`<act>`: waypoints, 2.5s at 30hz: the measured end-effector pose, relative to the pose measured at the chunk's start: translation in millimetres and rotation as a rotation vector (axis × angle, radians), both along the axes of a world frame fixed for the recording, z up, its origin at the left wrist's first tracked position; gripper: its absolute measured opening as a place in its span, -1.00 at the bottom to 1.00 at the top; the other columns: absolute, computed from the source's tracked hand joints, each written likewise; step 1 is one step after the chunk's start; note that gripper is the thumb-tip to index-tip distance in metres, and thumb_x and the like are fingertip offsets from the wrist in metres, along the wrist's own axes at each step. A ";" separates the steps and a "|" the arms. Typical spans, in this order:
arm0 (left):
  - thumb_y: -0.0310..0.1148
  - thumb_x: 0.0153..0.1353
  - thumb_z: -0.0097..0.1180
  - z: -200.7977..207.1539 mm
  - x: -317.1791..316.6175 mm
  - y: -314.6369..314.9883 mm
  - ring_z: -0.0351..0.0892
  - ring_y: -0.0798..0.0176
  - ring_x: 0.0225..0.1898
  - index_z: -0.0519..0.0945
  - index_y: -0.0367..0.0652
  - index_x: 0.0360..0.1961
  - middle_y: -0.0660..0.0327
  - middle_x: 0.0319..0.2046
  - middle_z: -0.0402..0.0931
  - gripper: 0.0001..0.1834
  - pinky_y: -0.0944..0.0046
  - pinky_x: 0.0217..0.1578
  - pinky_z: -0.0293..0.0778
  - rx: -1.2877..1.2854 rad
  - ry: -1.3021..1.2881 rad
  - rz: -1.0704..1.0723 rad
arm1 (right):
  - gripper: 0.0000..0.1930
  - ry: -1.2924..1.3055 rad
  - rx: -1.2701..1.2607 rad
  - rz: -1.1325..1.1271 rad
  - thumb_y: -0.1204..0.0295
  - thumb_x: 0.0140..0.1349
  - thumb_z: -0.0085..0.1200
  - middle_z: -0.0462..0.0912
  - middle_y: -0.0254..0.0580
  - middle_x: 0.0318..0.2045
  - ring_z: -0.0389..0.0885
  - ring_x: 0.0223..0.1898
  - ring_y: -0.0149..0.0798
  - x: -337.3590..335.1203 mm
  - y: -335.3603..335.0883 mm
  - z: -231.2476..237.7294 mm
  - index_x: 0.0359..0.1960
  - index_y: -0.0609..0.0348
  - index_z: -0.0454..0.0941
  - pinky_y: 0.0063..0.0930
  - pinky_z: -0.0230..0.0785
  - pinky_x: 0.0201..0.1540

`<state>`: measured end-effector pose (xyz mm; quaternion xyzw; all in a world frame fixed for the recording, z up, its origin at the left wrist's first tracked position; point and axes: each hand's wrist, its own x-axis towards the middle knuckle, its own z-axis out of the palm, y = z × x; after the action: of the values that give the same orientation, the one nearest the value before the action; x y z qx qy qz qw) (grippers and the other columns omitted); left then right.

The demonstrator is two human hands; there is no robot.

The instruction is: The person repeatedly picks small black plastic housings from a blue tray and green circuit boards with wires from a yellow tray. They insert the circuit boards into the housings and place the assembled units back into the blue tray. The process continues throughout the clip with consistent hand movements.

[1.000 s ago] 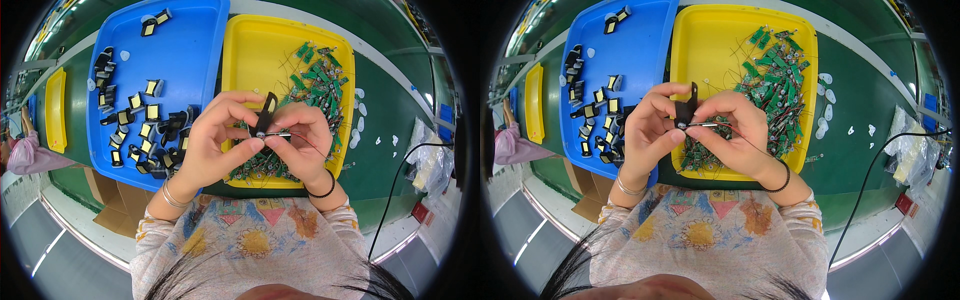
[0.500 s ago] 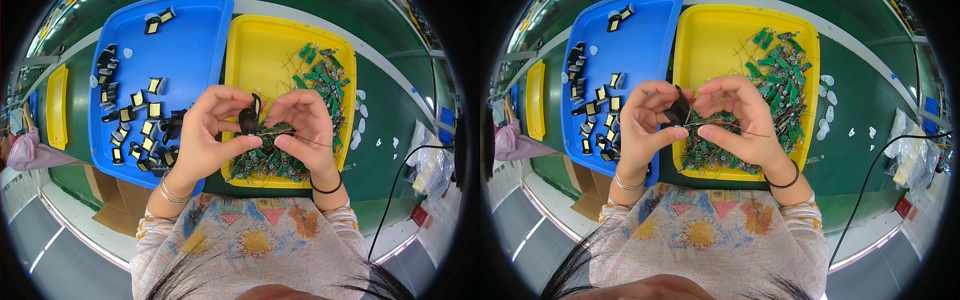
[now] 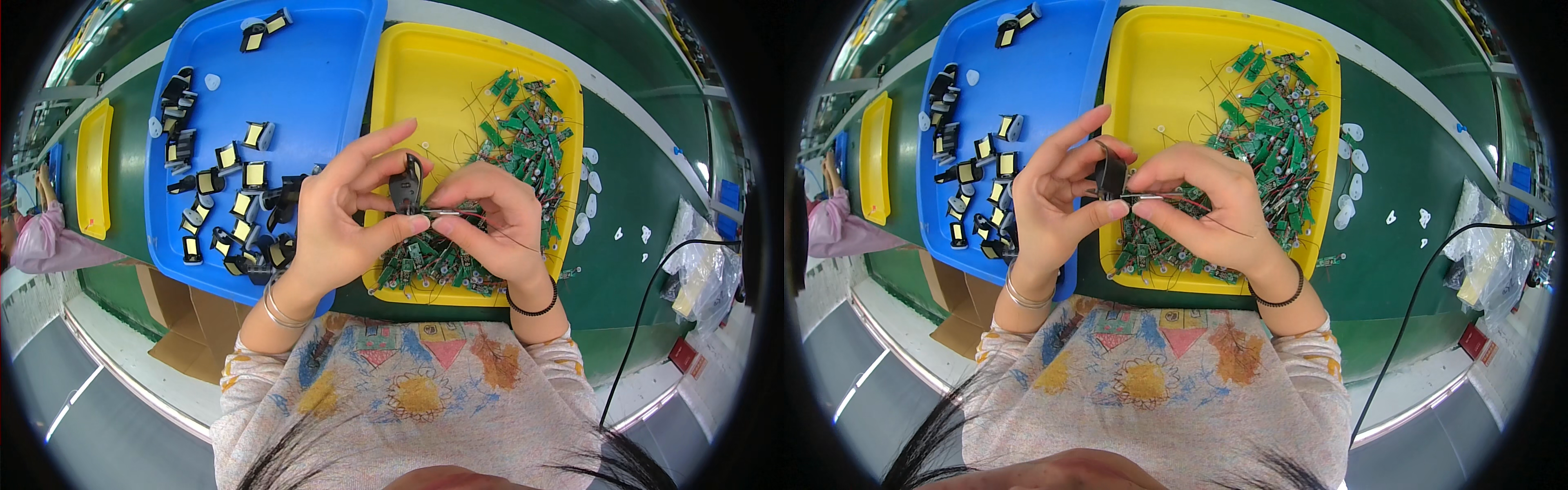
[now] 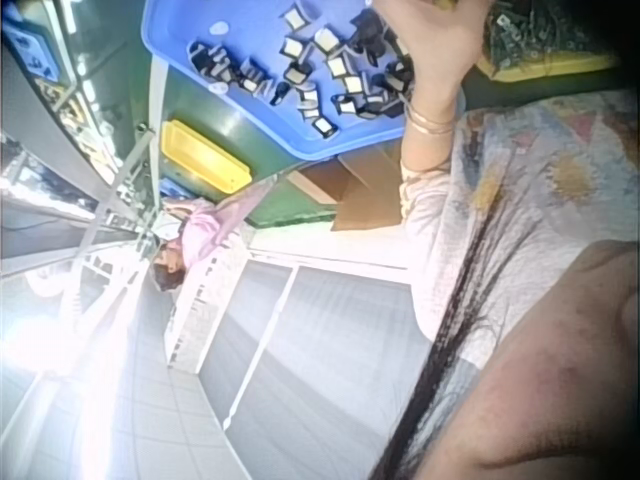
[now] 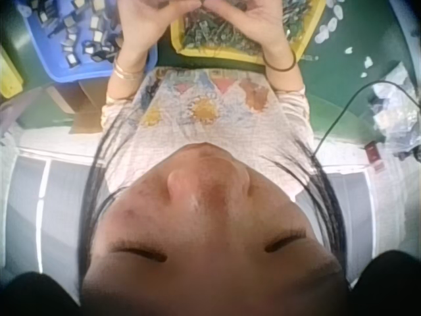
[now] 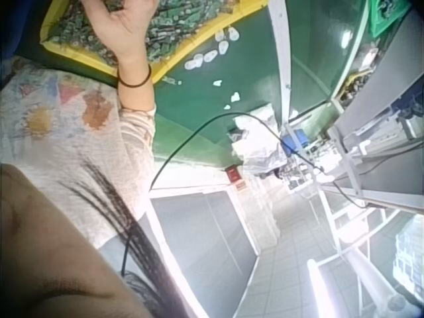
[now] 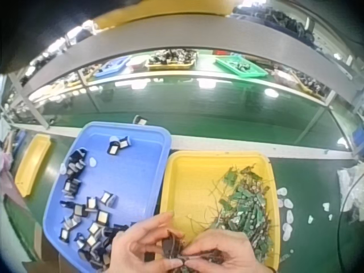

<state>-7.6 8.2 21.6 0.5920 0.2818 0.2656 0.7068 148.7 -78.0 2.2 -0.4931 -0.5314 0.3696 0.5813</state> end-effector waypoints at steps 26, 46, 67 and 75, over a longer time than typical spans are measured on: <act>-0.60 0.07 0.06 -11.7 4.6 2.8 0.43 0.42 -0.30 0.23 -0.22 -0.01 0.17 -0.28 0.45 -0.55 0.44 -0.27 0.36 -0.183 -0.113 -0.111 | -0.85 0.639 -0.245 -0.015 0.66 0.04 0.08 0.53 -0.27 -0.47 0.55 -0.46 -0.46 -0.7 -5.2 -1.9 -0.34 0.31 0.41 -0.65 0.47 -0.46; -0.47 0.10 0.09 -19.9 5.9 -4.5 0.38 0.47 -0.37 0.22 -0.20 0.00 0.17 -0.27 0.44 -0.55 0.51 -0.44 0.31 -0.071 -0.105 -0.124 | -0.87 0.708 -0.311 0.019 0.62 0.03 0.12 0.51 -0.29 -0.53 0.51 -0.55 -0.50 1.7 -4.8 -3.9 -0.43 0.25 0.39 -0.67 0.44 -0.52; -0.63 0.09 -0.09 -11.2 1.1 4.5 0.34 0.28 0.02 0.24 -0.24 0.01 -0.03 0.08 0.29 -0.59 0.32 -0.05 0.28 0.170 0.049 -0.257 | -0.91 0.227 -0.250 -0.062 0.56 0.00 0.16 0.51 -0.32 -0.57 0.49 -0.58 -0.53 -7.7 -6.3 -2.3 -0.50 0.29 0.49 -0.69 0.35 -0.54; -0.69 0.01 -0.16 -15.7 -2.5 4.9 0.27 0.20 0.09 0.24 -0.25 -0.04 -0.07 0.08 0.26 -0.58 0.25 0.09 0.16 0.142 0.034 -0.284 | -0.91 -0.378 -0.055 -0.144 0.55 -0.08 0.17 0.43 -0.27 -0.67 0.46 -0.66 -0.37 -17.1 -4.8 1.3 -0.56 0.21 0.48 -0.59 0.26 -0.62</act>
<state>-10.1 13.1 5.9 0.6789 0.1876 0.1721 0.6886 131.6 -82.8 3.5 -0.6060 -0.5842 0.2422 0.4826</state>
